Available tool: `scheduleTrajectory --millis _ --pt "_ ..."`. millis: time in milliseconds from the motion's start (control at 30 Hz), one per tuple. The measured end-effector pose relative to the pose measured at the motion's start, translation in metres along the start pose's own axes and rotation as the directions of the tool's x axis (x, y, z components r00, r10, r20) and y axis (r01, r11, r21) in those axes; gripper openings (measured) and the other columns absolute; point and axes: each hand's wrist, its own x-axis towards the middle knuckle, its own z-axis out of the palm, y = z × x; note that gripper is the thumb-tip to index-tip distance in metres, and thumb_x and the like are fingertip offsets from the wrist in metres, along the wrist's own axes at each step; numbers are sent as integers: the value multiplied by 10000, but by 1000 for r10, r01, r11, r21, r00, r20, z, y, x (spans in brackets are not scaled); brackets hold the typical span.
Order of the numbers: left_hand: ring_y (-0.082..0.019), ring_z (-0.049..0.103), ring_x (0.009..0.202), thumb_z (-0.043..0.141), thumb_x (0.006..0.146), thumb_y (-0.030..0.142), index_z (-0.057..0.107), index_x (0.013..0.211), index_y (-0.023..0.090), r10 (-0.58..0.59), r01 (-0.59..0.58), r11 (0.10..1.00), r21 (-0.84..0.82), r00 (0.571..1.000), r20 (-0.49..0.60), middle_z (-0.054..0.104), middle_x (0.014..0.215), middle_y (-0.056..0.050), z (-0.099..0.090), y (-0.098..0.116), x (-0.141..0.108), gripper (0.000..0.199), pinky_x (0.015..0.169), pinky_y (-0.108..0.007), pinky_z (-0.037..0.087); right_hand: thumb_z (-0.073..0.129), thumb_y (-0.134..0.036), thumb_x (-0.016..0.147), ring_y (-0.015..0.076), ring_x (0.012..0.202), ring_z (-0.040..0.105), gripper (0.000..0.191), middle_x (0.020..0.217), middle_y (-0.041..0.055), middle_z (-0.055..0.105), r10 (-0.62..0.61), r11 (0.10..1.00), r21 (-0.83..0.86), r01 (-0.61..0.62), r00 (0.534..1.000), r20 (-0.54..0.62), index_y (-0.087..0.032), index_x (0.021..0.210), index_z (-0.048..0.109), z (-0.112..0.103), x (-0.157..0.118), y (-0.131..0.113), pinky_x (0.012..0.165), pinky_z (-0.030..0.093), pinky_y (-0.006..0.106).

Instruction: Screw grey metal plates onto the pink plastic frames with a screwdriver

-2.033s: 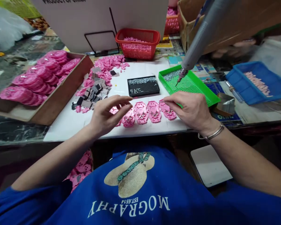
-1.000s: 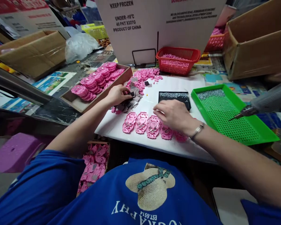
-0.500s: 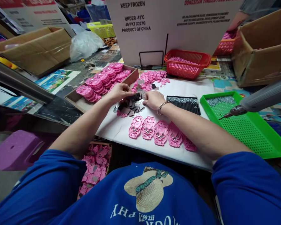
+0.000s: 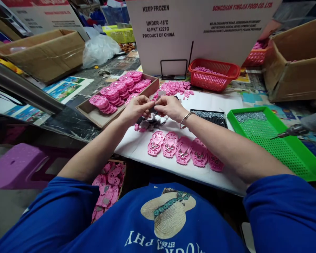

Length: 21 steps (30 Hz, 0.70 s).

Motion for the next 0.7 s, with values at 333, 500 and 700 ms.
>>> scheduleTrajectory --millis 333,500,700 --pt "-154 712 575 843 679 400 564 1105 176 -71 123 944 -305 982 174 715 722 6 18 -4 -66 557 566 -235 579 647 -211 882 221 1089 675 324 1240 131 684 -493 760 -415 500 860 134 -161 1202 663 -17 -80 -14 932 581 392" --pt "-143 724 625 800 732 358 614 1147 193 -112 206 909 -363 958 263 689 738 28 38 1 -90 484 613 -230 596 492 -157 962 208 968 727 258 1125 121 744 -666 378 -735 563 717 206 -150 1123 694 -21 -125 -16 806 600 319" --pt "-126 695 613 780 750 389 635 1147 204 -112 215 906 -365 953 283 700 755 23 65 -3 -112 461 652 -260 604 546 -179 934 207 995 717 200 1139 117 739 -643 436 -762 479 758 108 -175 1053 707 -16 -167 -13 806 585 315"
